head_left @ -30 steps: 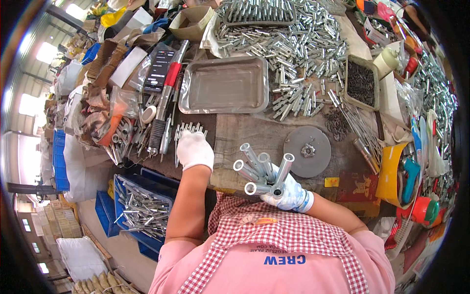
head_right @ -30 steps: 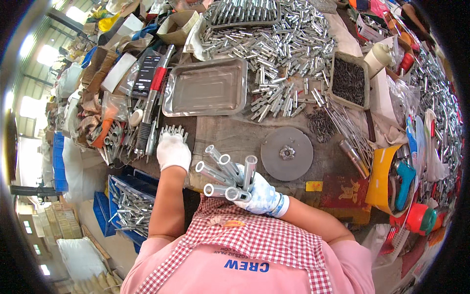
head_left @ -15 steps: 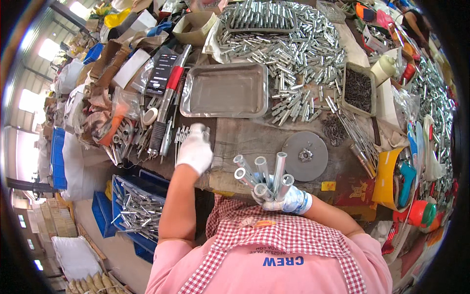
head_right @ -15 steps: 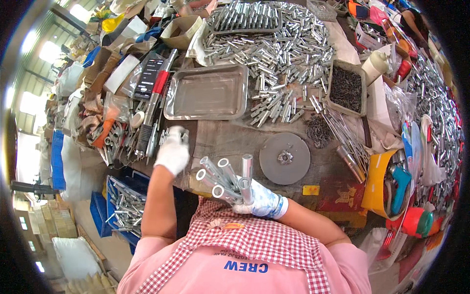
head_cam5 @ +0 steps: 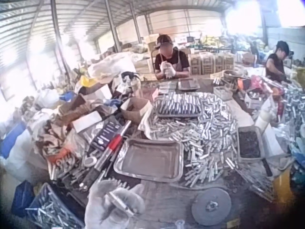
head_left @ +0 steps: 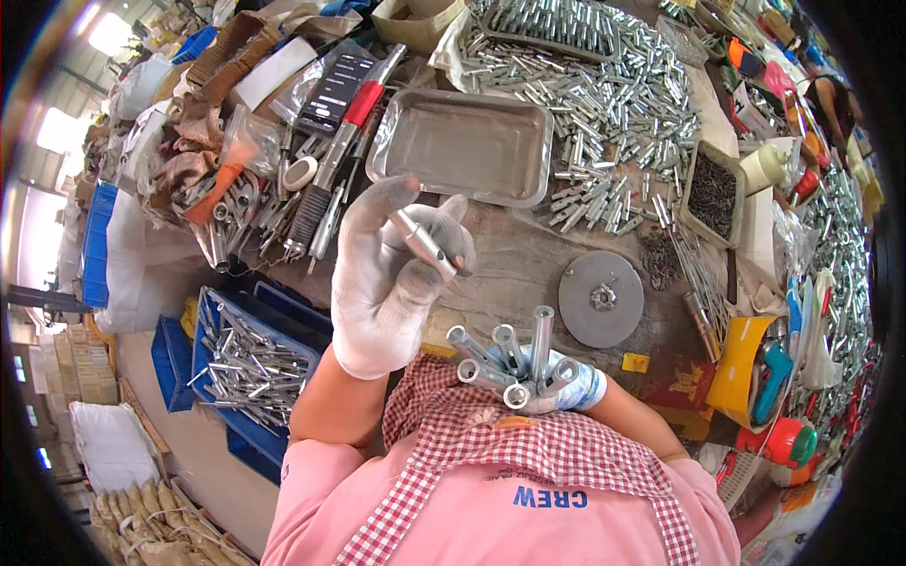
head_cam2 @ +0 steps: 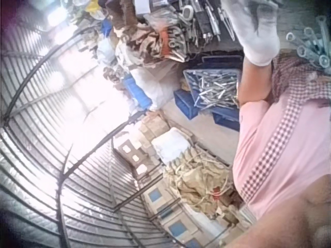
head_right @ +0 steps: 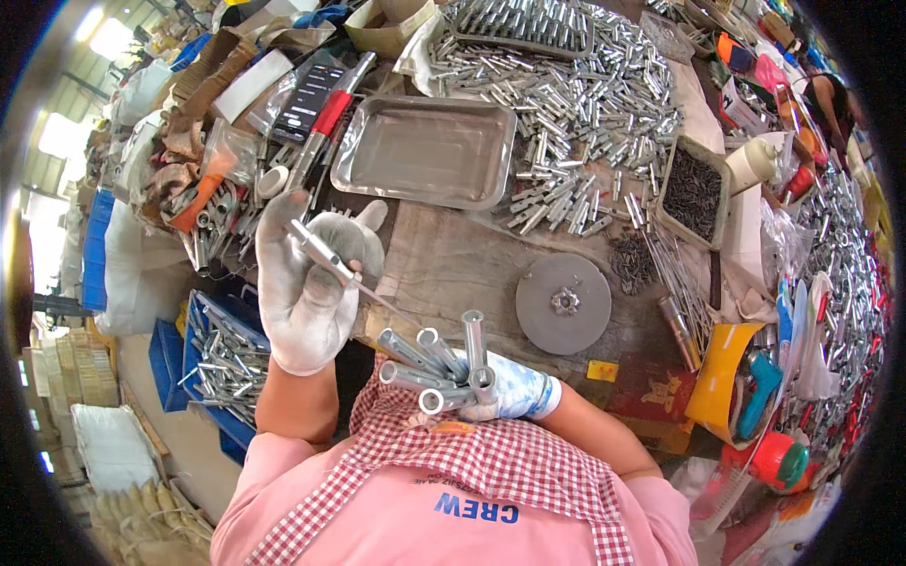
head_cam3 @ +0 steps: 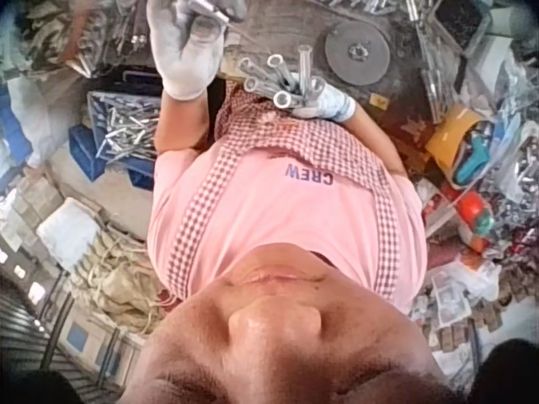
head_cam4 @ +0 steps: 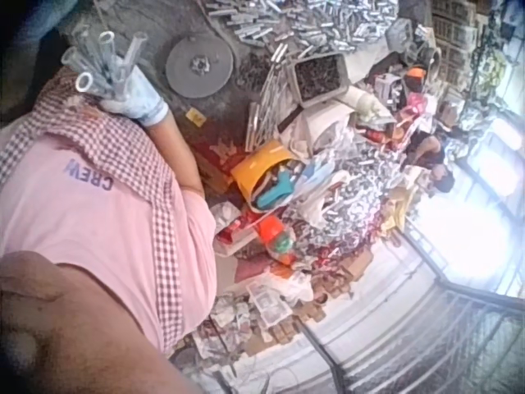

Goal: The person assembles metal anchor bolts by inserting metal pins into hollow metal sleeves by hand, retrieving parts from a storage bin, and organizing assembled bolts on metal trays.

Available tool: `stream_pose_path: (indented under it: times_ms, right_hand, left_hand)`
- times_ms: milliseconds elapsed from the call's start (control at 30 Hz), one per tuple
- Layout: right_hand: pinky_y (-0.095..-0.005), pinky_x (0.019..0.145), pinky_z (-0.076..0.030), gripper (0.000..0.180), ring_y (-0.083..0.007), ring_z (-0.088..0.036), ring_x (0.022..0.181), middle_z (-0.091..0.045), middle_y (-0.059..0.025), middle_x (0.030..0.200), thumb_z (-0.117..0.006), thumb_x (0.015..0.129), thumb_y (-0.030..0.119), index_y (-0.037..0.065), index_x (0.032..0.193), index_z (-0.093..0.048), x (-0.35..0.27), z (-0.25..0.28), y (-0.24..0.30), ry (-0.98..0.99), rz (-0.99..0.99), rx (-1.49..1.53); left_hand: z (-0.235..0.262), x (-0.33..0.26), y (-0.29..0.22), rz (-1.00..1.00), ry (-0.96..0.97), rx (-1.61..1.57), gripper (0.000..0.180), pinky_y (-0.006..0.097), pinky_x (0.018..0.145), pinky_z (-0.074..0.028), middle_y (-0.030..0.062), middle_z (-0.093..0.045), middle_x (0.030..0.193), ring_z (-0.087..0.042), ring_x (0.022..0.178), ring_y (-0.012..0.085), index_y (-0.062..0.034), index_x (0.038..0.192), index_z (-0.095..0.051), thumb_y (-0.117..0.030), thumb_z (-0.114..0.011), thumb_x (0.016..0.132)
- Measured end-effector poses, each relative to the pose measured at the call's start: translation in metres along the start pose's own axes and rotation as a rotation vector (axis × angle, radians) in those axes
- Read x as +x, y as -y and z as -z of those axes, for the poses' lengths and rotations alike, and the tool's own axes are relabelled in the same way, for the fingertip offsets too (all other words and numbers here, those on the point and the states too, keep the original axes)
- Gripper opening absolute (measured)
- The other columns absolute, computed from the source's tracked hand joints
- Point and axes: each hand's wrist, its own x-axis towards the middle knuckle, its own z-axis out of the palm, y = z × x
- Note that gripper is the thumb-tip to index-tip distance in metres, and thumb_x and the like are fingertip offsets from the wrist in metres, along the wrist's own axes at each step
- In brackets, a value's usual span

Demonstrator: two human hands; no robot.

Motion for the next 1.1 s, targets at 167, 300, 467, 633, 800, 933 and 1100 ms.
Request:
stream_pose_path:
  times_ms: [167, 300, 467, 633, 800, 933, 1100]
  right_hand:
    - [-0.0305, 0.088, -0.043, 0.075, -0.0152, -0.055, 0.098, -0.057, -0.0105, 0.117, -0.07, 0.073, 0.02, 0.0, 0.136, -0.035, 0.001, 0.001, -0.005, 0.104, 0.172, 0.045]
    - [-0.0293, 0.091, -0.042, 0.08, -0.0168, -0.054, 0.105, -0.053, -0.0131, 0.126, -0.07, 0.076, 0.028, -0.001, 0.138, -0.03, 0.001, -0.001, -0.017, 0.087, 0.317, 0.034]
    - [-0.0323, 0.097, -0.039, 0.083, -0.0187, -0.051, 0.113, -0.049, -0.015, 0.131, -0.07, 0.078, 0.03, -0.001, 0.14, -0.025, -0.003, 0.0, 0.057, 0.256, 0.085, 0.378]
    - [-0.0337, 0.101, -0.037, 0.08, -0.0194, -0.049, 0.118, -0.047, -0.0151, 0.133, -0.068, 0.081, 0.026, -0.001, 0.141, -0.022, -0.006, 0.002, 0.06, 0.302, 0.08, 0.344]
    - [-0.0332, 0.102, -0.035, 0.079, -0.0207, -0.047, 0.121, -0.047, -0.0139, 0.134, -0.067, 0.082, 0.025, -0.001, 0.141, -0.021, -0.005, 0.003, 0.057, 0.291, 0.086, 0.362]
    - [-0.0347, 0.102, -0.035, 0.084, -0.0226, -0.047, 0.12, -0.046, -0.0144, 0.134, -0.067, 0.081, 0.027, 0.0, 0.143, -0.016, -0.003, 0.005, 0.057, 0.332, 0.118, 0.301]
    - [-0.0387, 0.102, -0.034, 0.09, -0.0306, -0.047, 0.12, -0.044, -0.0168, 0.135, -0.066, 0.08, 0.039, 0.003, 0.144, -0.015, -0.008, 0.006, 0.028, 0.246, 0.171, 0.139]
  left_hand:
    - [-0.003, -0.005, -0.005, 0.014, -0.058, -0.058, 0.059, 0.052, 0.104, -0.023, 0.0018, -0.053, 0.076, -0.056, 0.077, 0.0176, -0.0065, 0.134, -0.028, -0.021, -0.061, 0.087]
    - [-0.007, -0.011, -0.002, -0.01, 0.015, -0.06, 0.054, 0.052, 0.104, -0.023, 0.001, -0.054, 0.073, -0.056, 0.075, 0.0174, -0.0051, 0.13, -0.032, -0.02, -0.061, 0.087]
    - [-0.008, -0.025, 0.011, 0.039, 0.281, 0.021, 0.042, 0.053, 0.105, -0.02, 0.0027, -0.057, 0.075, -0.059, 0.075, 0.0203, -0.0115, 0.121, -0.041, -0.018, -0.063, 0.086]
    - [-0.007, -0.032, 0.006, 0.136, 0.278, 0.066, 0.036, 0.054, 0.106, -0.017, 0.0028, -0.059, 0.076, -0.061, 0.078, 0.021, -0.0119, 0.112, -0.045, -0.012, -0.066, 0.083]
    - [-0.012, -0.031, 0.004, 0.14, 0.231, -0.008, 0.036, 0.045, 0.104, -0.028, 0.0065, -0.061, 0.083, -0.062, 0.076, 0.0169, -0.0041, 0.109, -0.05, 0.002, -0.065, 0.078]
    - [-0.008, -0.032, 0.001, 0.167, 0.296, 0.105, 0.036, 0.038, 0.084, -0.045, 0.008, -0.062, 0.086, -0.061, 0.075, 0.0193, -0.0037, 0.107, -0.055, 0.007, -0.065, 0.074]
    - [-0.007, -0.019, -0.009, 0.231, 0.428, 0.227, 0.021, 0.042, 0.097, -0.036, 0.0138, -0.063, 0.086, -0.063, 0.082, 0.0275, -0.0012, 0.093, -0.062, 0.001, -0.066, 0.072]
